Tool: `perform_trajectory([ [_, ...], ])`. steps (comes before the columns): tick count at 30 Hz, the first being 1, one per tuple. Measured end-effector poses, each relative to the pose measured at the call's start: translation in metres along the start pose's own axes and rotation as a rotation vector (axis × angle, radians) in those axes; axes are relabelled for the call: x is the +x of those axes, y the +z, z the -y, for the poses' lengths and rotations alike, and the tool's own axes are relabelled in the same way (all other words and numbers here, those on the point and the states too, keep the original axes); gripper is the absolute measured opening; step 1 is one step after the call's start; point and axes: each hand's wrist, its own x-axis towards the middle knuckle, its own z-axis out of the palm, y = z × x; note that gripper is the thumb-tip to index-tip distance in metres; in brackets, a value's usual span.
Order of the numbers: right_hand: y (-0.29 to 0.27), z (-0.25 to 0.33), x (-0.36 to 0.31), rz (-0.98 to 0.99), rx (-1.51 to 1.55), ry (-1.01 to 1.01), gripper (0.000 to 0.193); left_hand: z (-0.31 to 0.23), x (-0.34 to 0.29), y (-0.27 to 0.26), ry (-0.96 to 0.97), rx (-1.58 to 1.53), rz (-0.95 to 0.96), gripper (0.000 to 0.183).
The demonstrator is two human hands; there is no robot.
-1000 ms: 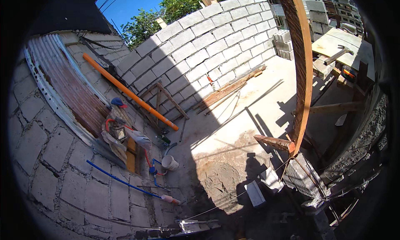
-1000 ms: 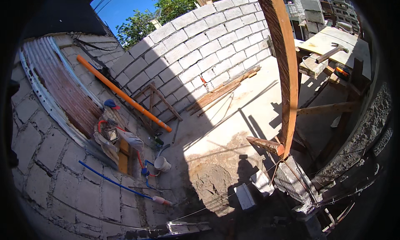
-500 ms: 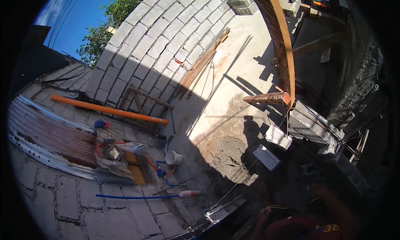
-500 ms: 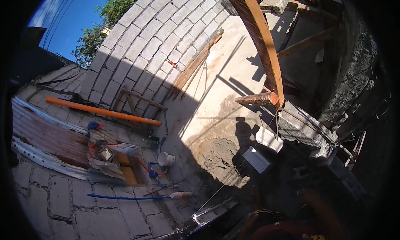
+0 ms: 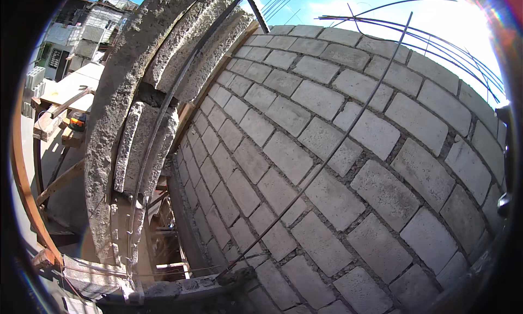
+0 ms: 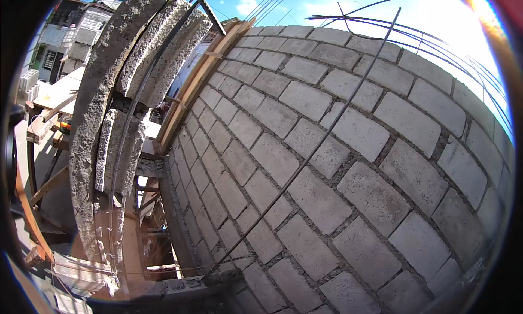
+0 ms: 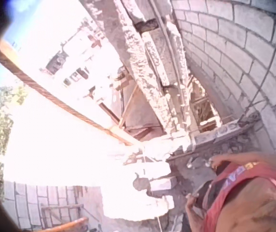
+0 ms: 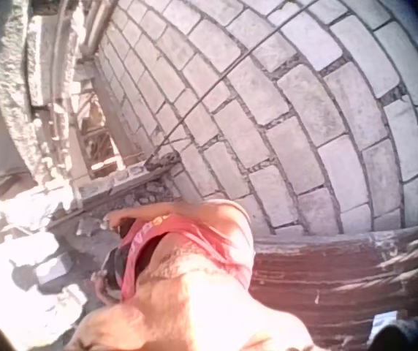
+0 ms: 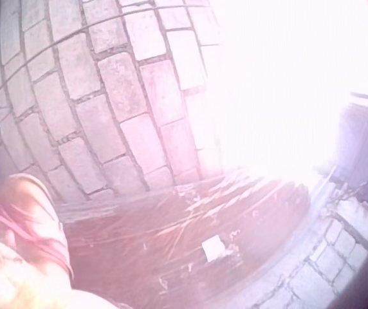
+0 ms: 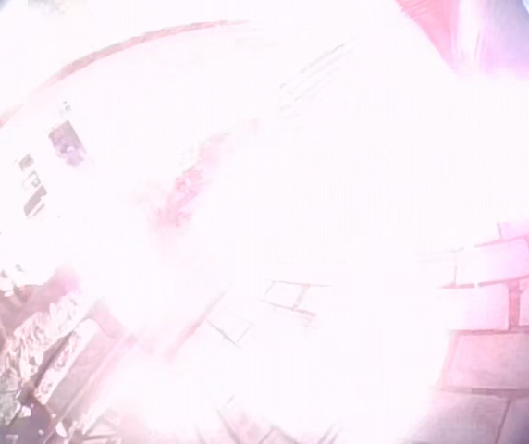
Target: The person scoops wet cement with a trowel and applies it to the top of a partially built cinder block wall. They then pick up a concrete block, place it on the mortar, and adjust its position to align with the wall.
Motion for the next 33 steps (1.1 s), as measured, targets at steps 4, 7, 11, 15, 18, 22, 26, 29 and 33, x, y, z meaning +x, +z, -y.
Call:
perform_trajectory([
  [4,0.020,-0.020,-0.003,0.037,0.038,0.100,0.036,0.014,0.049,0.046,0.165,-0.183,0.228,0.026],
  [7,0.064,-0.032,0.005,0.159,0.032,0.335,0.036,0.063,0.093,0.034,0.608,0.173,-0.276,0.038],
  [11,0.124,-0.013,0.103,0.327,-0.304,0.161,0.050,0.133,0.153,0.000,0.586,-0.092,-0.814,0.032],
  [15,0.232,0.082,0.237,0.348,-0.400,-0.141,0.046,0.200,0.227,-0.048,0.223,-0.641,-1.030,0.033],
  [18,0.336,0.193,0.320,0.431,-0.164,0.050,0.045,0.230,0.253,-0.067,0.170,-0.506,-0.983,0.043],
  [22,0.477,0.357,0.447,0.218,-0.114,-0.366,0.050,0.227,0.247,-0.113,0.069,-0.987,-0.854,0.047],
  [26,0.558,0.412,0.522,0.202,-0.274,-0.301,0.055,0.205,0.229,-0.156,-0.081,-1.211,-0.804,0.041],
  [29,0.572,0.358,0.526,0.168,-0.440,-0.150,0.059,0.191,0.225,-0.170,-0.112,-1.287,-0.819,0.038],
  [33,0.557,0.277,0.532,0.255,-0.442,-0.021,0.060,0.181,0.230,-0.176,-0.143,-1.330,-0.835,0.036],
])
